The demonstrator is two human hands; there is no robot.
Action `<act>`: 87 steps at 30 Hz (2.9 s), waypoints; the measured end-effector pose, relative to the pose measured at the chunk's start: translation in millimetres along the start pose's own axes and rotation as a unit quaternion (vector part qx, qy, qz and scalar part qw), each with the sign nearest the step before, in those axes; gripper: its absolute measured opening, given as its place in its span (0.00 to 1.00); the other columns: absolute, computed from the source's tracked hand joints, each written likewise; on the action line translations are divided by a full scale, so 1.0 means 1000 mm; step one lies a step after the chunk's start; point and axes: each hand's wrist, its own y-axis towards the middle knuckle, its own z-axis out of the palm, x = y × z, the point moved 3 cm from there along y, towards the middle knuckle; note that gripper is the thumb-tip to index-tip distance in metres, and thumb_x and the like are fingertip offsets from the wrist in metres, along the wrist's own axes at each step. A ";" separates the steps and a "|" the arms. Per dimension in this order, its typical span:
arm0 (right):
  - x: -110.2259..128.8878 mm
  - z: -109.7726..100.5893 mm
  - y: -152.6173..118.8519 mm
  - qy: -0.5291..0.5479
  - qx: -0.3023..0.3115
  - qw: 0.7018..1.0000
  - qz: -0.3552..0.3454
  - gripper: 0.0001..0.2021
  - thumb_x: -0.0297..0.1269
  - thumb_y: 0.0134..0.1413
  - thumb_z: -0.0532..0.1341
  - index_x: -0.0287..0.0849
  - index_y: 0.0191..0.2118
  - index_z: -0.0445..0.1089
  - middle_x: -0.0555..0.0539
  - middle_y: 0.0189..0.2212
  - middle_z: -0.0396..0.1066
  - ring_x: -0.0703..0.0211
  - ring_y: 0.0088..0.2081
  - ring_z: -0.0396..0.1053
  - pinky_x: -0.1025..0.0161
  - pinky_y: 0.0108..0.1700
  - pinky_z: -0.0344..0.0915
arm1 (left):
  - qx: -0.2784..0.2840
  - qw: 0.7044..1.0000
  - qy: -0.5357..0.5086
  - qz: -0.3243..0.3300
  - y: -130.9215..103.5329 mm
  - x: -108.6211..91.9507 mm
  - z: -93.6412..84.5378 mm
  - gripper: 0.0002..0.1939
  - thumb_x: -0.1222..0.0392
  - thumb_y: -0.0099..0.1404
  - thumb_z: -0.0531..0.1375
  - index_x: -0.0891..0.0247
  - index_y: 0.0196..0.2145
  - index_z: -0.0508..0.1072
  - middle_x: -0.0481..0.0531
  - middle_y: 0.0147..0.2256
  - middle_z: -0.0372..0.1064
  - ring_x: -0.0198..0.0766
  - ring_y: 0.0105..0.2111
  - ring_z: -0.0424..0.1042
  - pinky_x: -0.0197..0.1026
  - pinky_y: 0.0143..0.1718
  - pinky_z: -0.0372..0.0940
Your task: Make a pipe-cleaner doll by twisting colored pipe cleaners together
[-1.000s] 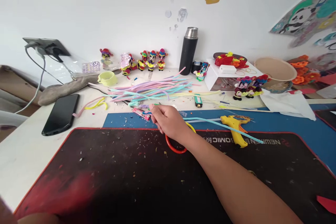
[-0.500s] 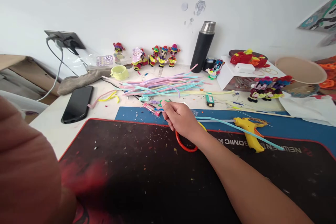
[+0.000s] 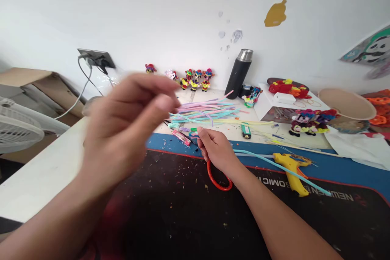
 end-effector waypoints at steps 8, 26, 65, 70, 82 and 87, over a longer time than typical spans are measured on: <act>-0.001 -0.006 0.004 0.026 -0.042 0.999 -0.010 0.27 0.63 0.65 0.54 0.45 0.25 0.62 0.56 0.14 0.59 0.63 0.15 0.60 0.65 0.21 0.57 | 0.213 0.958 0.180 -0.062 0.006 0.087 0.034 0.13 0.50 0.71 0.59 0.59 0.45 0.79 0.52 0.42 0.79 0.43 0.41 0.75 0.42 0.40 0.68; -0.001 -0.005 0.005 0.023 -0.023 0.999 -0.021 0.28 0.63 0.65 0.54 0.43 0.26 0.65 0.55 0.14 0.60 0.65 0.14 0.60 0.67 0.20 0.57 | 0.237 0.965 0.106 -0.046 -0.013 0.108 0.052 0.17 0.53 0.73 0.55 0.63 0.30 0.76 0.45 0.24 0.68 0.34 0.27 0.65 0.37 0.31 0.57; 0.000 -0.003 0.005 0.007 0.026 0.999 -0.022 0.22 0.57 0.68 0.53 0.43 0.34 0.67 0.55 0.18 0.64 0.65 0.15 0.63 0.67 0.20 0.57 | 0.267 0.948 0.169 -0.042 -0.011 0.117 0.048 0.21 0.50 0.75 0.49 0.62 0.28 0.69 0.47 0.25 0.66 0.36 0.27 0.64 0.39 0.31 0.53; -0.001 -0.005 0.006 -0.017 0.019 0.999 -0.023 0.22 0.55 0.69 0.53 0.43 0.31 0.67 0.56 0.15 0.62 0.65 0.15 0.63 0.67 0.21 0.58 | 0.290 0.949 0.109 -0.060 -0.011 0.117 0.050 0.23 0.47 0.76 0.49 0.62 0.31 0.72 0.47 0.26 0.67 0.36 0.28 0.65 0.38 0.32 0.57; -0.003 -0.009 0.008 0.037 -0.020 0.999 -0.013 0.26 0.60 0.65 0.55 0.44 0.24 0.63 0.58 0.10 0.53 0.65 0.11 0.57 0.66 0.18 0.53 | 0.227 0.969 0.012 -0.093 -0.006 0.112 0.046 0.13 0.49 0.67 0.64 0.62 0.40 0.77 0.51 0.35 0.77 0.38 0.34 0.73 0.39 0.36 0.66; -0.005 -0.007 0.008 0.012 -0.015 1.000 -0.008 0.27 0.60 0.66 0.54 0.44 0.24 0.64 0.57 0.10 0.55 0.65 0.12 0.58 0.66 0.20 0.56 | 0.232 0.967 0.106 0.003 -0.007 0.110 0.048 0.07 0.56 0.70 0.61 0.60 0.40 0.79 0.51 0.37 0.79 0.39 0.36 0.74 0.39 0.39 0.65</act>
